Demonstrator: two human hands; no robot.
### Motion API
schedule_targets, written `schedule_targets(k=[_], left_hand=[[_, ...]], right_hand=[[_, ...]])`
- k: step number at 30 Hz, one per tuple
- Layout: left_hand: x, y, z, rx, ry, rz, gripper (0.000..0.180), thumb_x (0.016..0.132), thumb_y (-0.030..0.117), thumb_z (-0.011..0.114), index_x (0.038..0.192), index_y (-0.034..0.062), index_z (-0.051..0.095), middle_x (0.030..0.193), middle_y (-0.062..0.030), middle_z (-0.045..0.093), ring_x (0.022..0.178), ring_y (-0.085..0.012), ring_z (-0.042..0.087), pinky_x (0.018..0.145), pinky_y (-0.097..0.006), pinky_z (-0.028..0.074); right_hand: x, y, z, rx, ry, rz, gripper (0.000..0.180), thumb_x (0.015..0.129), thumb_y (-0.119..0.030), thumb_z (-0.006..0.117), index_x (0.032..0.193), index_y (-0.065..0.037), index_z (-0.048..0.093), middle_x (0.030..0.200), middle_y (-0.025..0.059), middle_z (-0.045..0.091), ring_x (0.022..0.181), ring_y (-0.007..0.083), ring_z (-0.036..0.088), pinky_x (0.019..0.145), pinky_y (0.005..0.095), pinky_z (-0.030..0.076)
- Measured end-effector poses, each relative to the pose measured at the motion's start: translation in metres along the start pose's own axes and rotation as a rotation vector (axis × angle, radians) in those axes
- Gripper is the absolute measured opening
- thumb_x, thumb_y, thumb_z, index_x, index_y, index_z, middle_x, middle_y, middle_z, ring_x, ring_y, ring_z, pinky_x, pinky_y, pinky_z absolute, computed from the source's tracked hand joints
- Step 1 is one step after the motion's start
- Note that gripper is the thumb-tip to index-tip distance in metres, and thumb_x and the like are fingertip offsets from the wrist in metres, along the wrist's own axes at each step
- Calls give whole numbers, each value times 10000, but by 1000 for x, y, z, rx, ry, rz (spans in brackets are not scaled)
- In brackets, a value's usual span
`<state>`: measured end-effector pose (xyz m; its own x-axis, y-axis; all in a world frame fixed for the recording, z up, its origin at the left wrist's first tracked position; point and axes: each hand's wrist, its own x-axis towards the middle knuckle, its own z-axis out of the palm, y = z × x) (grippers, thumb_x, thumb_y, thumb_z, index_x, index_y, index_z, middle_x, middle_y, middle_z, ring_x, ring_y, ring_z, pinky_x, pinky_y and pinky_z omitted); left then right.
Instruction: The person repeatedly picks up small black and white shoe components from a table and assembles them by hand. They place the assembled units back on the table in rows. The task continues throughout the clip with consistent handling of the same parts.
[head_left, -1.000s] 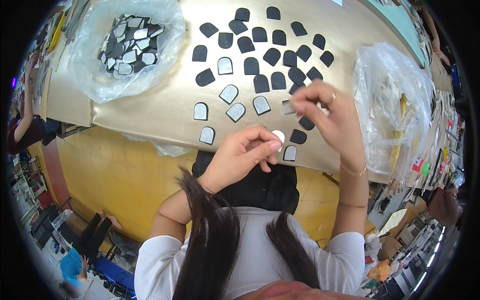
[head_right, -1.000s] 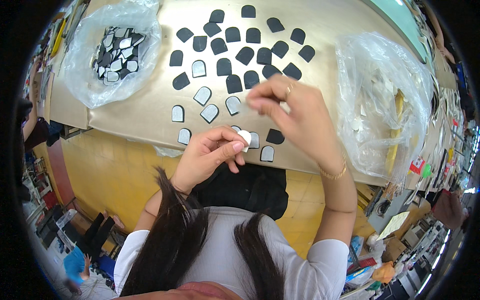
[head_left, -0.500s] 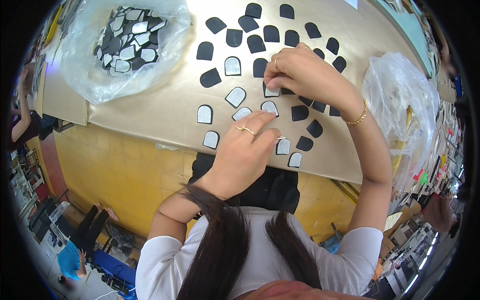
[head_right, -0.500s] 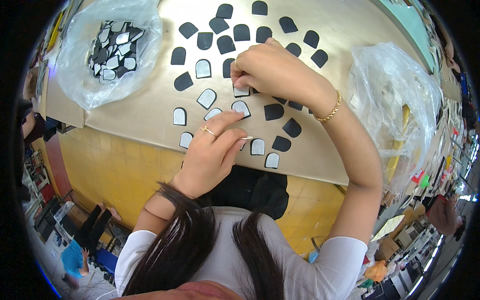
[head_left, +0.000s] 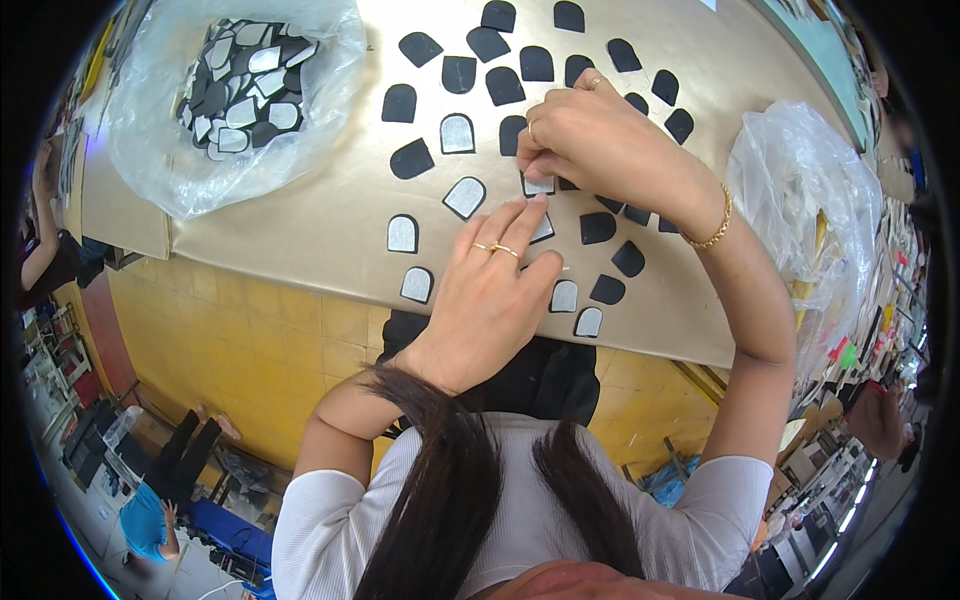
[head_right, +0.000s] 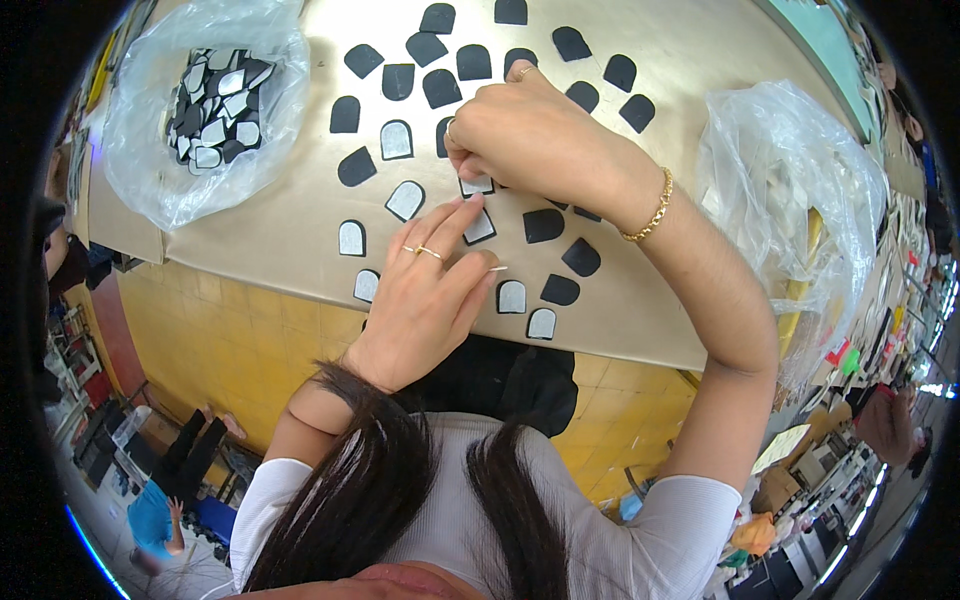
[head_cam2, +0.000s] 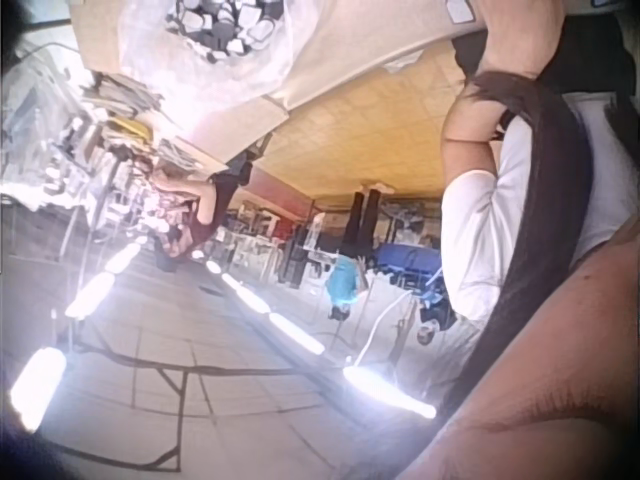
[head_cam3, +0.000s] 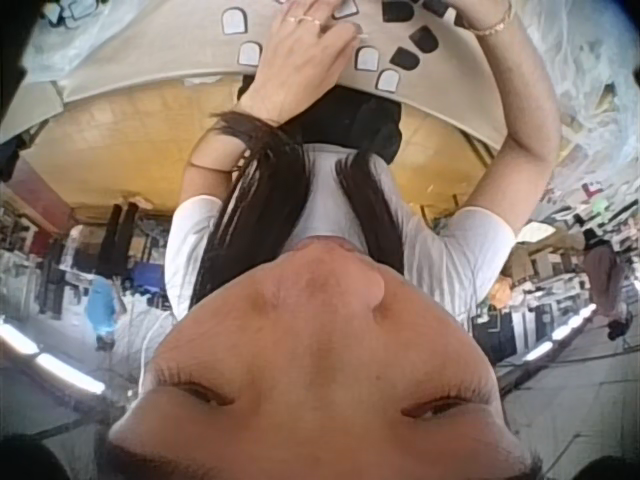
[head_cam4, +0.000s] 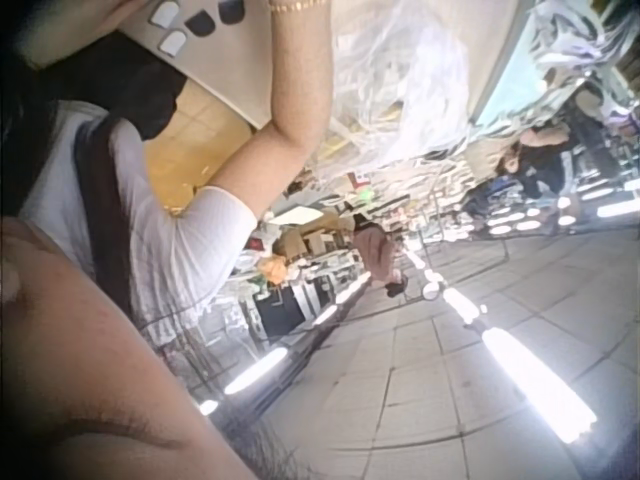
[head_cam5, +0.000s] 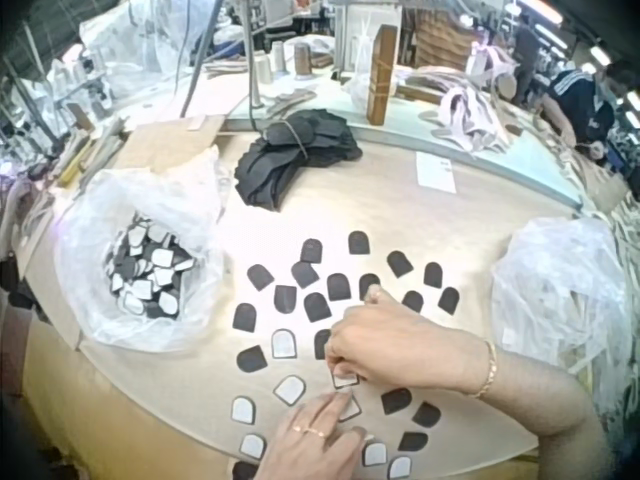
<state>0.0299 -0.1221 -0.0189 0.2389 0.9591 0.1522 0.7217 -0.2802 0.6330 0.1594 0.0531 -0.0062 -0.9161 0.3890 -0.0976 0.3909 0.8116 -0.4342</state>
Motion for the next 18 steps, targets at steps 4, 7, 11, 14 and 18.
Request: schedule_targets(k=[4,7,11,14,18], left_hand=[[0,0,0,30,-19,8,168,794,83,706,927,52,608,1378,-235,537,1296,-375,490,1091,-500,370],[0,0,1,26,-17,0,171,794,85,697,936,50,609,1381,-239,534,1296,-376,489,1089,-502,372],[3,1,6,99,-6,-3,197,795,68,703,972,55,619,1386,-218,544,1281,-364,513,1065,-485,405],[5,2,8,164,-18,-1,215,781,56,706,978,50,620,1376,-210,559,1261,-353,534,1049,-474,425],[7,4,6,174,-10,-4,210,782,44,697,976,39,614,1356,-202,580,1252,-342,540,1032,-474,435]], right_hand=[[0,1,1,-18,-19,0,77,839,-133,724,796,-87,768,702,61,701,690,235,637,857,370,411],[1,0,2,-29,14,-19,73,831,-134,735,781,-91,767,690,55,697,684,225,630,866,374,402],[-3,-1,3,-55,0,-13,62,813,-161,761,815,-103,741,751,30,690,782,208,631,892,415,376],[-7,-1,8,-130,161,47,181,800,-217,785,909,-124,676,859,2,645,905,205,606,898,446,345],[-10,5,11,-179,341,171,333,793,-290,799,995,-147,576,942,-13,557,977,213,556,885,455,312]])
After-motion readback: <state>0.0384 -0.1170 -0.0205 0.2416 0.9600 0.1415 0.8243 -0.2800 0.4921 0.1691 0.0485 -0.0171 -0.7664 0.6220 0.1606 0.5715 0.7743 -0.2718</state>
